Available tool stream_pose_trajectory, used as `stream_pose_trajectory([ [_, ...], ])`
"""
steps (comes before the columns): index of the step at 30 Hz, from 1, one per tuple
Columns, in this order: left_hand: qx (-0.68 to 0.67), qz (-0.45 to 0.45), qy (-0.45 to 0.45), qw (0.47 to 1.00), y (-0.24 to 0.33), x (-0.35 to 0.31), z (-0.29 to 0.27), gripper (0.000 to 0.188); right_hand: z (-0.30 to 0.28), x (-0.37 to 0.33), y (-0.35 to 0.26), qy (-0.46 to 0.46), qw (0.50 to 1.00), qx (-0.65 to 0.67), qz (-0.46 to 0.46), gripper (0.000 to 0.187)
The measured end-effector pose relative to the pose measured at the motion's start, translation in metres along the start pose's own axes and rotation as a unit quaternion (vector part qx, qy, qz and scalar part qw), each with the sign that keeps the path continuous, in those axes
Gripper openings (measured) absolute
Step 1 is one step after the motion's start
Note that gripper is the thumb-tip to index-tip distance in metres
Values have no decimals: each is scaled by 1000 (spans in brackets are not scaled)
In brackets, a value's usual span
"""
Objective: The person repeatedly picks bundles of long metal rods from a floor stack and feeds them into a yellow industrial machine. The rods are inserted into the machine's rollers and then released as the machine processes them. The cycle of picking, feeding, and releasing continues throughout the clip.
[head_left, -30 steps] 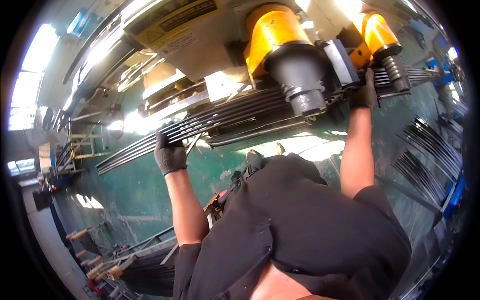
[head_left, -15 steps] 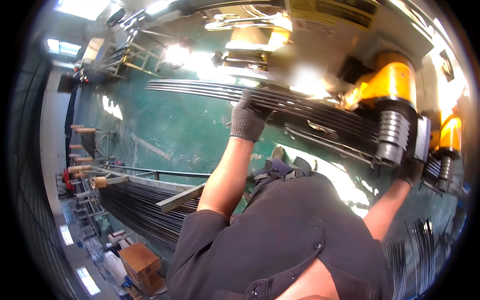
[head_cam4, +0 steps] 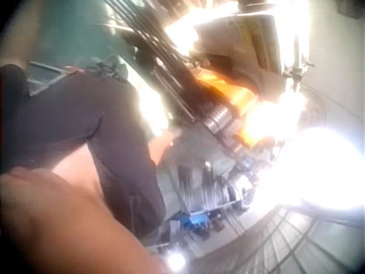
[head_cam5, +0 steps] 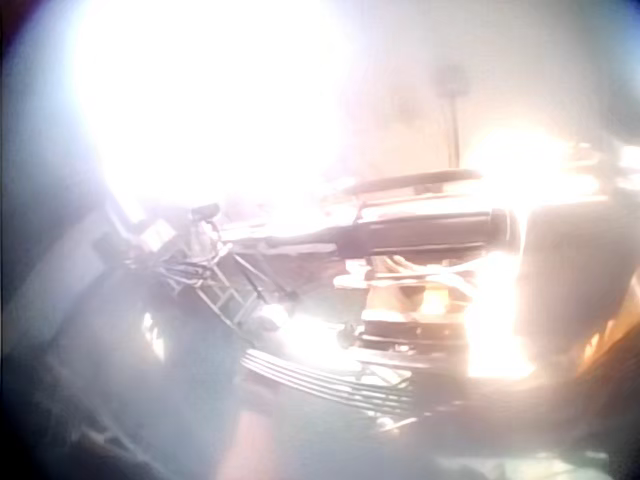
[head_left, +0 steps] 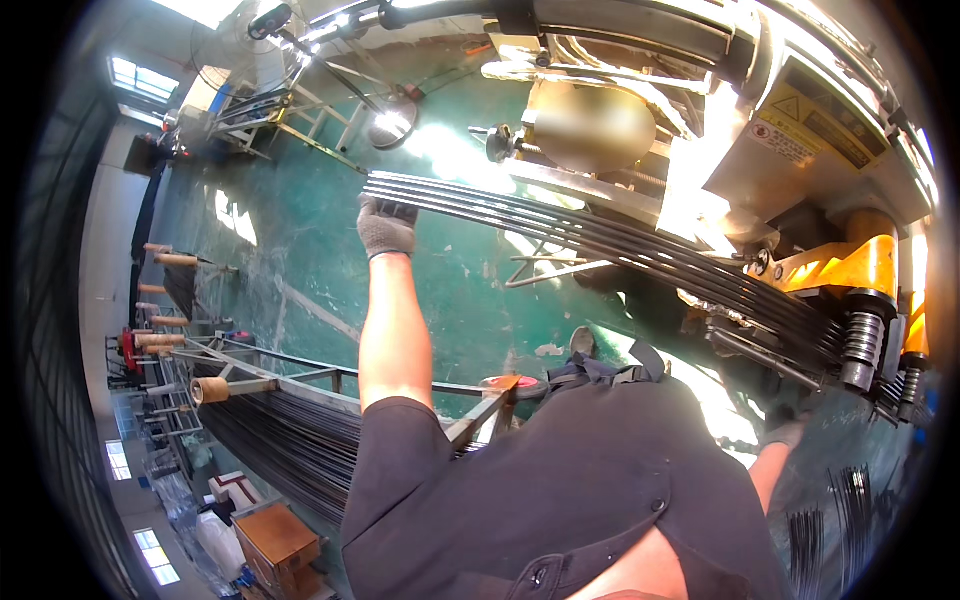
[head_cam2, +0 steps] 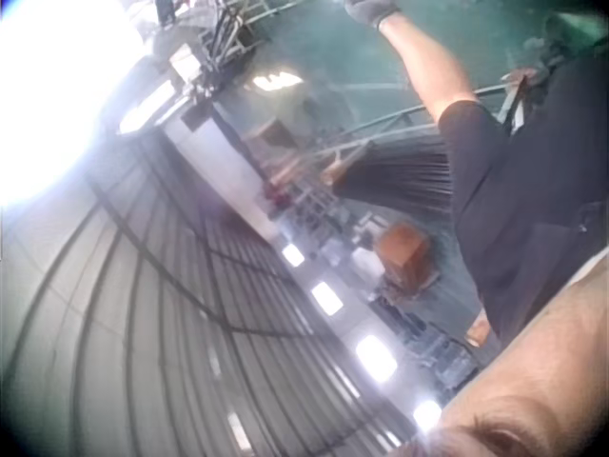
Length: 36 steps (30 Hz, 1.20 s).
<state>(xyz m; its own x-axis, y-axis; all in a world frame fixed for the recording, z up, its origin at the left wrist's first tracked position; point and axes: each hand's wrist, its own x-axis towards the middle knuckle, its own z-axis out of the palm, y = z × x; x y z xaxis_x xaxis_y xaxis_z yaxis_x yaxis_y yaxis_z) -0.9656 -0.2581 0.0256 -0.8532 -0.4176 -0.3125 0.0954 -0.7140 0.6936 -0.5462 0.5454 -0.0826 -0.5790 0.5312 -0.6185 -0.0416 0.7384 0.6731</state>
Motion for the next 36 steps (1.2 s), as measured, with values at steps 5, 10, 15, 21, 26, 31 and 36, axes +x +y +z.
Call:
stream_pose_trajectory([
  [5, 72, 3, 3, 997, 31, 35, -11, 56, 41, -18, -84, -76, 970, -131, -188, 52],
  [10, 156, -104, -141, 972, 36, 61, -10, 58, 56, -54, -85, 39, 983, -53, -173, 48],
  [15, 213, -143, -389, 885, 66, 110, -104, 65, 72, -25, -72, -95, 332, 896, 281, 52],
  [21, 20, -208, -398, 893, 72, 69, -76, 73, 44, -3, -65, -69, 295, 917, 259, 49],
  [26, 131, -72, -11, 989, -37, -27, -41, 83, 79, 56, -47, -127, 231, 949, 172, 41],
  [31, 121, -210, 94, 966, -200, -155, -50, 69, 112, 115, -39, -164, 414, 888, 118, 40],
  [36, 769, 411, -452, 188, -335, -261, -19, 27, 93, 124, 21, -114, 509, 849, 84, 36],
])
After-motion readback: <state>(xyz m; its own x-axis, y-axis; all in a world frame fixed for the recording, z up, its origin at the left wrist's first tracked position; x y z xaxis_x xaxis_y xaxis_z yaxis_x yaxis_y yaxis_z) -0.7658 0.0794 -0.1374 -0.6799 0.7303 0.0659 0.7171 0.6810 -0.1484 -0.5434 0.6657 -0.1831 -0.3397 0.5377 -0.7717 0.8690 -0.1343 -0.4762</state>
